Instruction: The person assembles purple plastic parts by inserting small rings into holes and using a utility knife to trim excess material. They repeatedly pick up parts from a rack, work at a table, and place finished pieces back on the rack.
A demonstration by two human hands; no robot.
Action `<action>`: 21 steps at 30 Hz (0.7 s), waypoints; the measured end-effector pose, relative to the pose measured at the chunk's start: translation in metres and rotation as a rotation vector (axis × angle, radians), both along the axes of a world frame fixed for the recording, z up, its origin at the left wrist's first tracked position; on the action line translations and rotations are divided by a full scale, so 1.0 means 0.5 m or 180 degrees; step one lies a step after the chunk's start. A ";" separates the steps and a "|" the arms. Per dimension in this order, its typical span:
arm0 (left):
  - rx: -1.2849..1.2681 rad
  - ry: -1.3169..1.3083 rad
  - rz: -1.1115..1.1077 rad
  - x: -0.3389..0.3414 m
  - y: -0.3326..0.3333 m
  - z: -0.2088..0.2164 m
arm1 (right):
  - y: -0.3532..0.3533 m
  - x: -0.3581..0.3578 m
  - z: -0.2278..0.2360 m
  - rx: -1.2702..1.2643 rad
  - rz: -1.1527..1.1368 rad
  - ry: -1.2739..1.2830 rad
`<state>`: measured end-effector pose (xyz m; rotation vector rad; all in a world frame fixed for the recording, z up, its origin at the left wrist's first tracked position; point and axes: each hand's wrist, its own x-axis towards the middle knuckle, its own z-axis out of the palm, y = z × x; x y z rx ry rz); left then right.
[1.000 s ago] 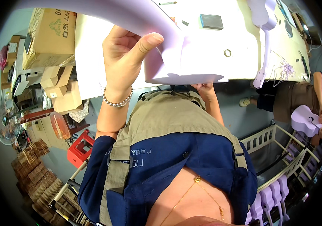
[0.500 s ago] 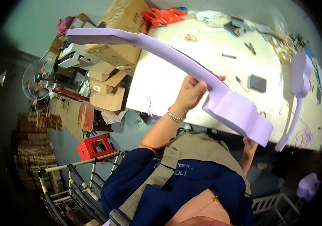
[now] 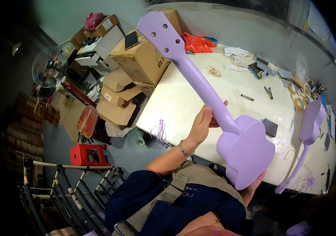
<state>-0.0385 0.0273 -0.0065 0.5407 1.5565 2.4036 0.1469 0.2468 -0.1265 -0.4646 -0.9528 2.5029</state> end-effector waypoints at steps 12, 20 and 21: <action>0.0620 0.0183 0.0077 -0.024 -0.043 0.026 | -0.006 -0.047 -0.042 -0.0701 0.0643 -0.1010; 0.0913 0.0416 -0.0336 -0.013 -0.141 0.113 | -0.092 -0.128 -0.123 -0.0708 0.2683 -0.1354; 0.0701 0.0284 -0.0009 0.002 -0.154 0.128 | -0.103 -0.142 -0.107 -0.0707 0.2762 -0.1381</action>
